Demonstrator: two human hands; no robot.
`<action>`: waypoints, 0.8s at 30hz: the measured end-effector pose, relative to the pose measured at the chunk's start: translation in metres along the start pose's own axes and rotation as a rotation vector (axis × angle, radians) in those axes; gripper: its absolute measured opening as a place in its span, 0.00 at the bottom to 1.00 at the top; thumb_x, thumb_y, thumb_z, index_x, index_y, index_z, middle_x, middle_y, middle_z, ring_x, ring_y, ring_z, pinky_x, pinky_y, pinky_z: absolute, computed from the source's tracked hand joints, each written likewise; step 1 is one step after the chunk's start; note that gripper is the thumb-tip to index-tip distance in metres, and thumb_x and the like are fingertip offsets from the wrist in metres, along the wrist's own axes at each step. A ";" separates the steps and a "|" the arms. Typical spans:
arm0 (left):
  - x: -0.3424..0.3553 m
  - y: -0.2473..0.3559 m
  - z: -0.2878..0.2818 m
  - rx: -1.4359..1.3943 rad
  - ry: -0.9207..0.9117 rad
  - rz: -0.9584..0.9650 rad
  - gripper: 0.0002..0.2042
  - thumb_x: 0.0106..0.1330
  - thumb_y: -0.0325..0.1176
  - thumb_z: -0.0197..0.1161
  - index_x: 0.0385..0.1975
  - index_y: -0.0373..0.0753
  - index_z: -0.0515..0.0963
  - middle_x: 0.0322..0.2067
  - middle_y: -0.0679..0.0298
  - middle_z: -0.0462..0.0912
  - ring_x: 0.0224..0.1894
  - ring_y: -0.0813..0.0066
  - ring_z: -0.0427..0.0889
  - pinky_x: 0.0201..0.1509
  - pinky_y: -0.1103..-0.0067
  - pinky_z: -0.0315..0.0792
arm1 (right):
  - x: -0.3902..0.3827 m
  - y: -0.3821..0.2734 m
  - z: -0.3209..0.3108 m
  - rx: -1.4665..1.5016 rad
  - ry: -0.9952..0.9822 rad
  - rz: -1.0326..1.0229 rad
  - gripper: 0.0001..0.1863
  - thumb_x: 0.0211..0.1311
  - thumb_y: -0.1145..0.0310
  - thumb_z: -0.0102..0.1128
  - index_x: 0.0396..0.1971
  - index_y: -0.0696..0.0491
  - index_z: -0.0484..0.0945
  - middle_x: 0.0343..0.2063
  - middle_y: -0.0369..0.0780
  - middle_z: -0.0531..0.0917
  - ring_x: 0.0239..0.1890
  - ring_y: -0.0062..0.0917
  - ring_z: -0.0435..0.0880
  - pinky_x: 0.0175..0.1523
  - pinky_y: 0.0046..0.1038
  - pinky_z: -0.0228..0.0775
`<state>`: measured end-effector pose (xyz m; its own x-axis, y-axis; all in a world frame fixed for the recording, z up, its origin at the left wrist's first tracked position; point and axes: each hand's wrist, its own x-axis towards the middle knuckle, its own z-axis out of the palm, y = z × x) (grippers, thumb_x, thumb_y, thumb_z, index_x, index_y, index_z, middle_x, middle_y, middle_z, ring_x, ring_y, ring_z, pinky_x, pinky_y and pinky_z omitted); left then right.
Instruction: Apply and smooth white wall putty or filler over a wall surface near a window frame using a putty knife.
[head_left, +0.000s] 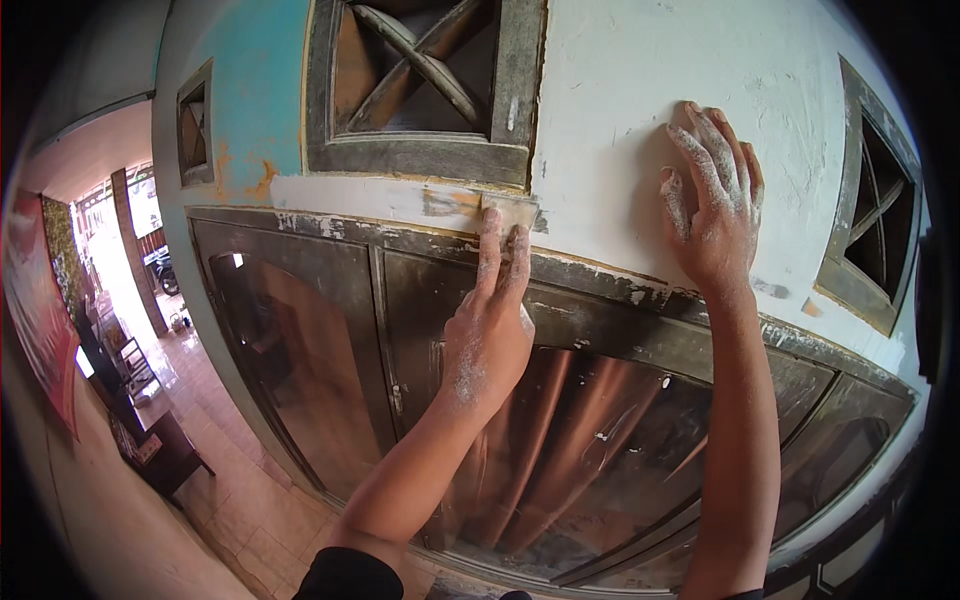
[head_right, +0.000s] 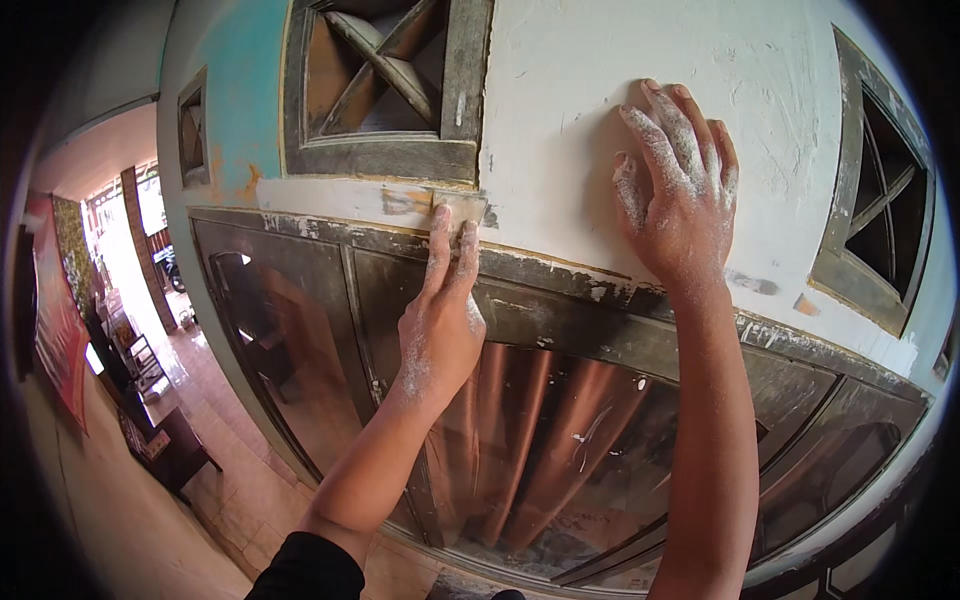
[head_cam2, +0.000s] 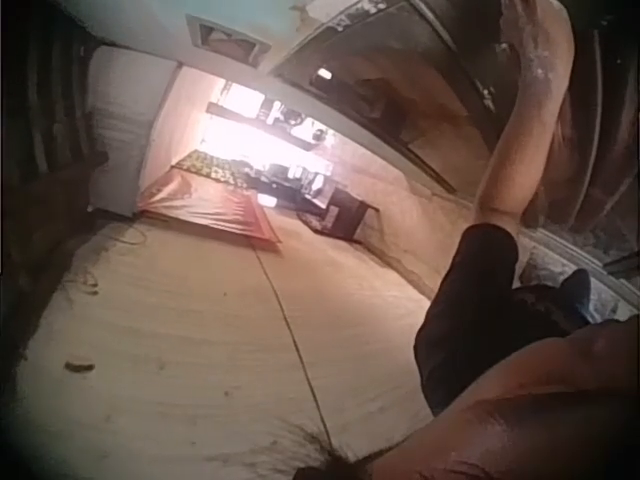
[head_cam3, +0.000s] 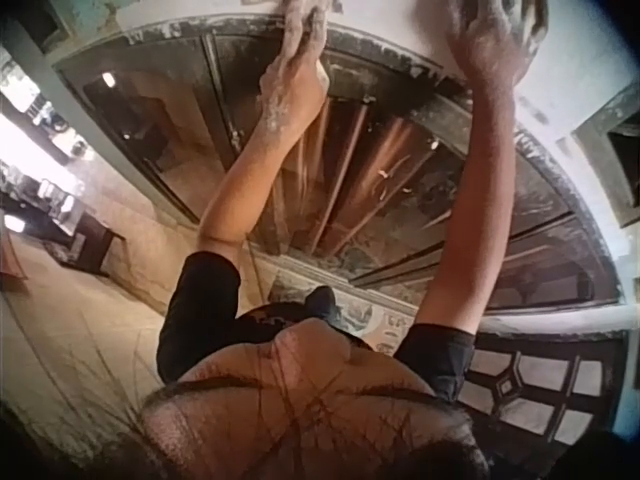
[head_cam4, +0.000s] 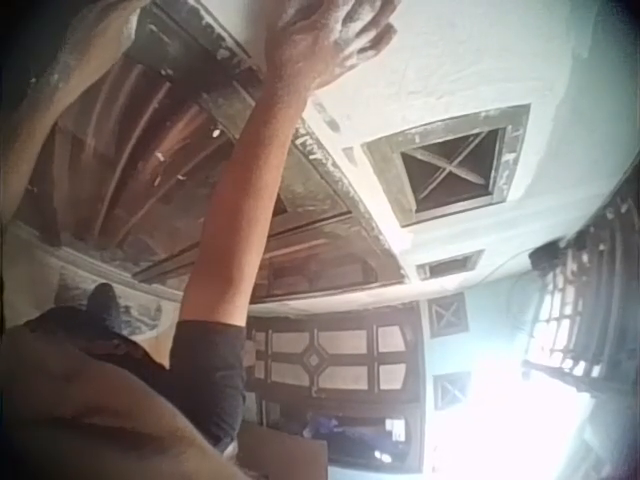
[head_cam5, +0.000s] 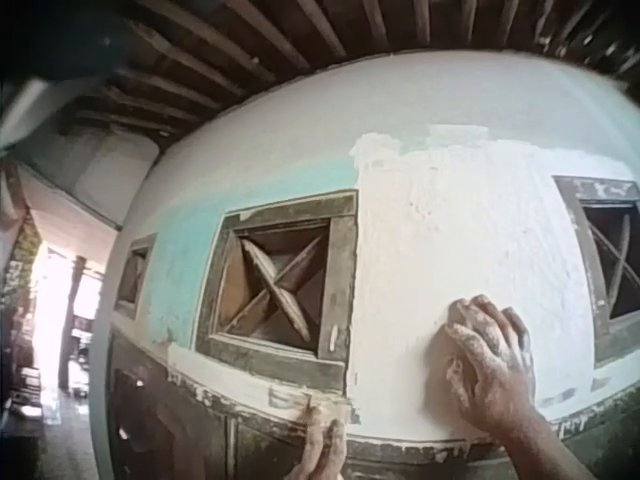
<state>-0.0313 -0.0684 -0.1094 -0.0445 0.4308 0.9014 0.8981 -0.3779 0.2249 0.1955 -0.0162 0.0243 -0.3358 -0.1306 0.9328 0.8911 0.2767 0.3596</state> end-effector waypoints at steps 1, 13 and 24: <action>0.002 0.002 -0.002 0.007 -0.007 -0.007 0.40 0.59 0.17 0.58 0.77 0.42 0.59 0.81 0.52 0.47 0.51 0.43 0.86 0.40 0.61 0.86 | 0.000 0.001 0.000 -0.007 0.004 -0.003 0.22 0.68 0.67 0.61 0.62 0.43 0.78 0.72 0.34 0.72 0.78 0.32 0.63 0.81 0.47 0.48; -0.004 -0.002 -0.004 0.009 -0.008 0.017 0.40 0.60 0.16 0.58 0.76 0.40 0.59 0.80 0.50 0.48 0.54 0.43 0.85 0.42 0.62 0.86 | 0.000 -0.001 0.000 0.007 0.004 0.005 0.23 0.66 0.68 0.61 0.62 0.43 0.78 0.72 0.34 0.72 0.78 0.32 0.63 0.81 0.48 0.48; -0.005 -0.002 0.000 0.027 -0.027 0.005 0.41 0.59 0.17 0.58 0.77 0.40 0.58 0.81 0.50 0.47 0.54 0.42 0.85 0.41 0.61 0.86 | -0.001 0.000 0.001 0.008 0.010 -0.005 0.23 0.66 0.68 0.62 0.62 0.43 0.78 0.72 0.35 0.72 0.77 0.32 0.64 0.81 0.48 0.48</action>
<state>-0.0332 -0.0692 -0.1145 -0.0279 0.4512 0.8920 0.9097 -0.3583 0.2097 0.1950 -0.0153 0.0236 -0.3375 -0.1418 0.9306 0.8869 0.2834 0.3649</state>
